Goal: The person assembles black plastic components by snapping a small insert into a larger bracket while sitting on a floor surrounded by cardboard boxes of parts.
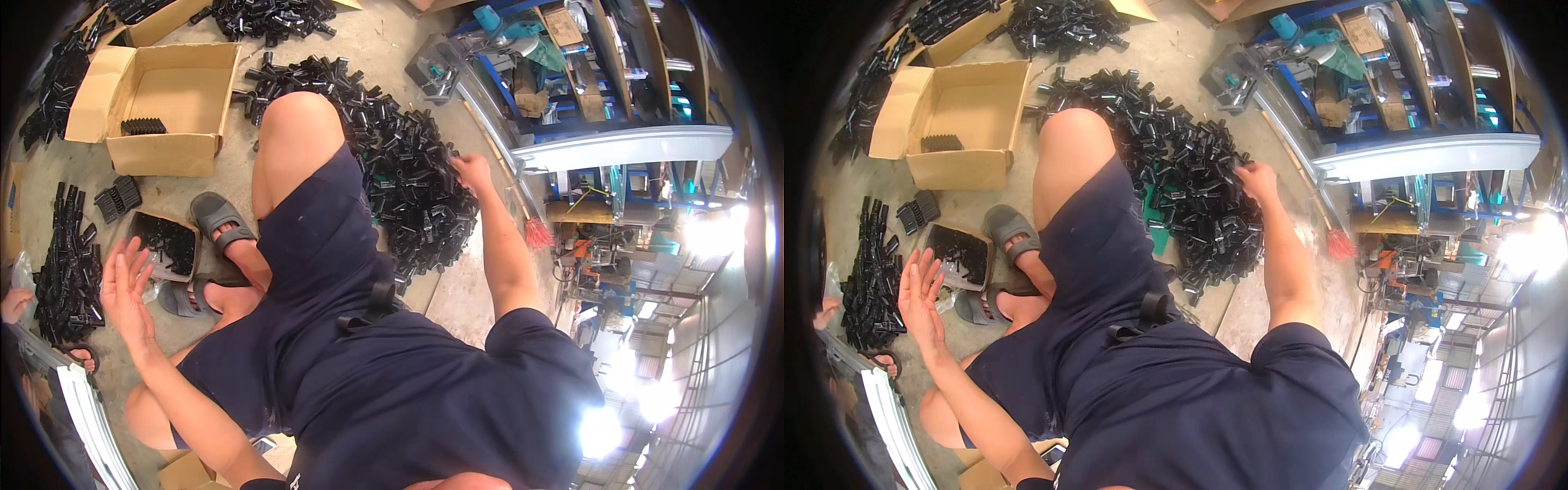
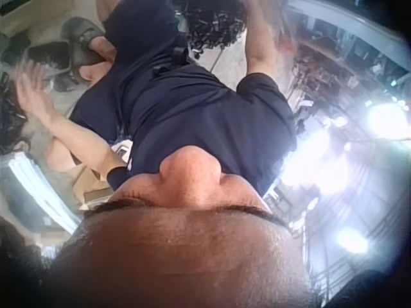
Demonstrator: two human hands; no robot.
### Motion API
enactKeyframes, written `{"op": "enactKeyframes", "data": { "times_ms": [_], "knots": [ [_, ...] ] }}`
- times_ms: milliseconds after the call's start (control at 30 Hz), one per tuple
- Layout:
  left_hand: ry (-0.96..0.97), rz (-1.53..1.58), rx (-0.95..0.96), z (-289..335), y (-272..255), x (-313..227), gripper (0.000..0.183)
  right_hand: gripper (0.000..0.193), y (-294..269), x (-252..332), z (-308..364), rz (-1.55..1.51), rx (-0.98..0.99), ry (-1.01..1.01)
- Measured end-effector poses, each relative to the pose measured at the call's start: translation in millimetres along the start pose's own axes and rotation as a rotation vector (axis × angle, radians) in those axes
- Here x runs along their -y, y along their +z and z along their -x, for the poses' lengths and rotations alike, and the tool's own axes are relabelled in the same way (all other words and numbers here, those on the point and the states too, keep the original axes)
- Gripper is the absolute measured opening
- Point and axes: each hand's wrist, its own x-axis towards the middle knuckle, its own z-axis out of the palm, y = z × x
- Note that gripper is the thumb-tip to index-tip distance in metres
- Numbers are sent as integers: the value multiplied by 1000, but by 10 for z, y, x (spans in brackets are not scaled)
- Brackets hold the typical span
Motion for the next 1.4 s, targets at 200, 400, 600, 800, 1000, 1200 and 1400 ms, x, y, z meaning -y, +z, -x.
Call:
{"op": "enactKeyframes", "data": {
  "times_ms": [200,400,600,800,1000,1200,1400],
  "knots": [
    [169,86,-138,-93,-284,69,46,22,-650,-1650,-989,1229,-84,-392],
    [415,232,-488,-265,-365,-239,47,31,-45,-71,-718,-365,-273,-325],
    [420,477,-749,-260,-610,-178,39,35,101,3098,691,-493,-13,-1044],
    [387,518,-685,-336,-491,-96,29,28,1024,4815,1890,-395,440,-1284],
    [529,609,-832,-414,-1055,-194,31,28,2591,5353,2371,-199,481,-1436],
    [435,609,-819,-453,-1170,-167,33,29,3591,5727,1496,30,208,-1174],
    [337,548,-772,-592,-1160,-49,38,28,4159,5633,741,90,551,-644]
  ]
}}
